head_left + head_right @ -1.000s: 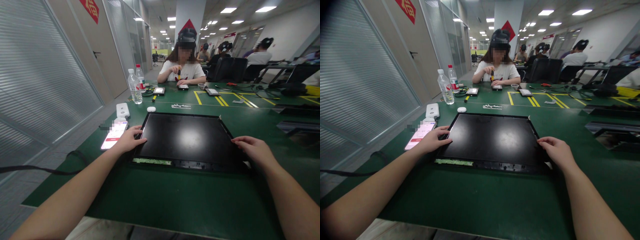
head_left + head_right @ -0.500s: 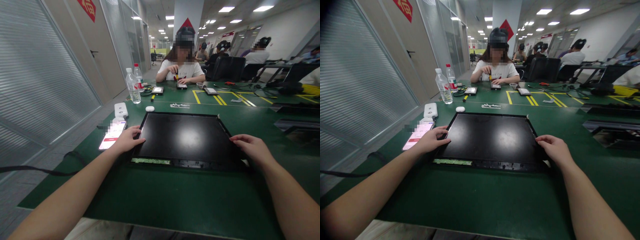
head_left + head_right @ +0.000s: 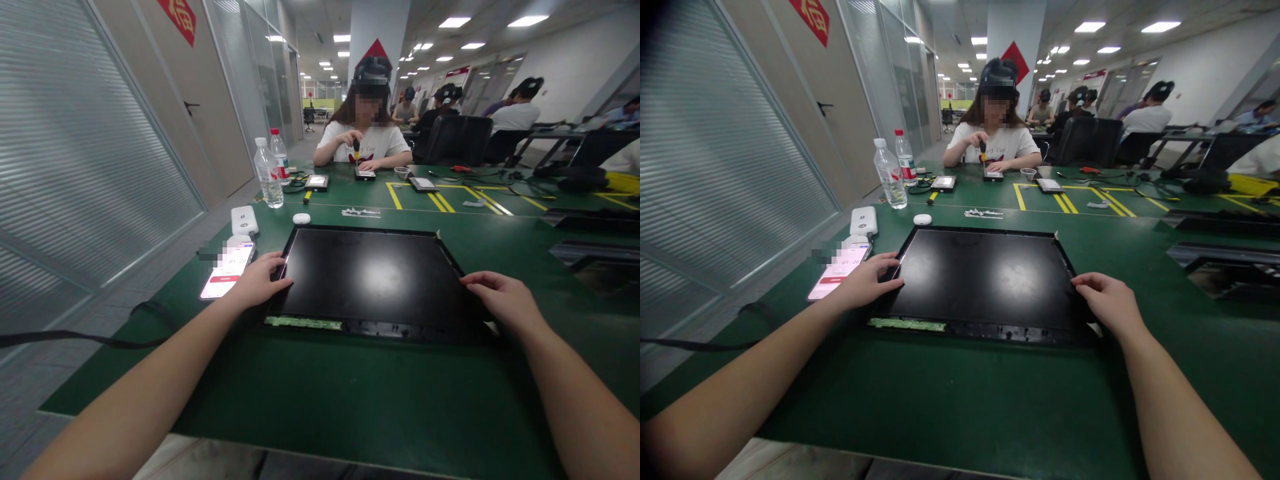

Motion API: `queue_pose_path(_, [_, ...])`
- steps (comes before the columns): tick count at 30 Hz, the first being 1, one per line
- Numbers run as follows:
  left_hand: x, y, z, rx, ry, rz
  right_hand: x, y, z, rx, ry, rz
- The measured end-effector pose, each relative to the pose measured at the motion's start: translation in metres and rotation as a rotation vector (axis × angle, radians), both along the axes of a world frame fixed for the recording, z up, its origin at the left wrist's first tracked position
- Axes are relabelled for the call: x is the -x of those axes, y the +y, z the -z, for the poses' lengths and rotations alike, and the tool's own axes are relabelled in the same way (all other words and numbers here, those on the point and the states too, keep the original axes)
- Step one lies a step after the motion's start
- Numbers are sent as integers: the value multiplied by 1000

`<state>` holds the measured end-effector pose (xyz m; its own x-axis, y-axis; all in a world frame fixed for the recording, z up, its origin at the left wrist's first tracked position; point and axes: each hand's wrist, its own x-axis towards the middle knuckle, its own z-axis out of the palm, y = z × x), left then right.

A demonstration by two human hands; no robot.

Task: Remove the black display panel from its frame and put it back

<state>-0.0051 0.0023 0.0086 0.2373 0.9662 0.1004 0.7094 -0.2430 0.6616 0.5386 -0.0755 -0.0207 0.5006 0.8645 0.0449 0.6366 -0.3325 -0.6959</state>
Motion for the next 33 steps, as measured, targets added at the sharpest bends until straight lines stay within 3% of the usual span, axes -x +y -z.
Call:
queue_pose_path(11, [0,-8,-8,-149,352,246,10,-1,-9,15,-128,-3])
queue_pose_path(18, [-1,-17,-23,-22,336,432,13,0,-10,35,-256,-39])
queue_pose_path(27, [-4,-23,-34,-18,297,529,21,29,-44,292,-476,-191])
queue_pose_path(33, [-3,-24,-38,16,317,567,22,21,-35,249,-479,-111])
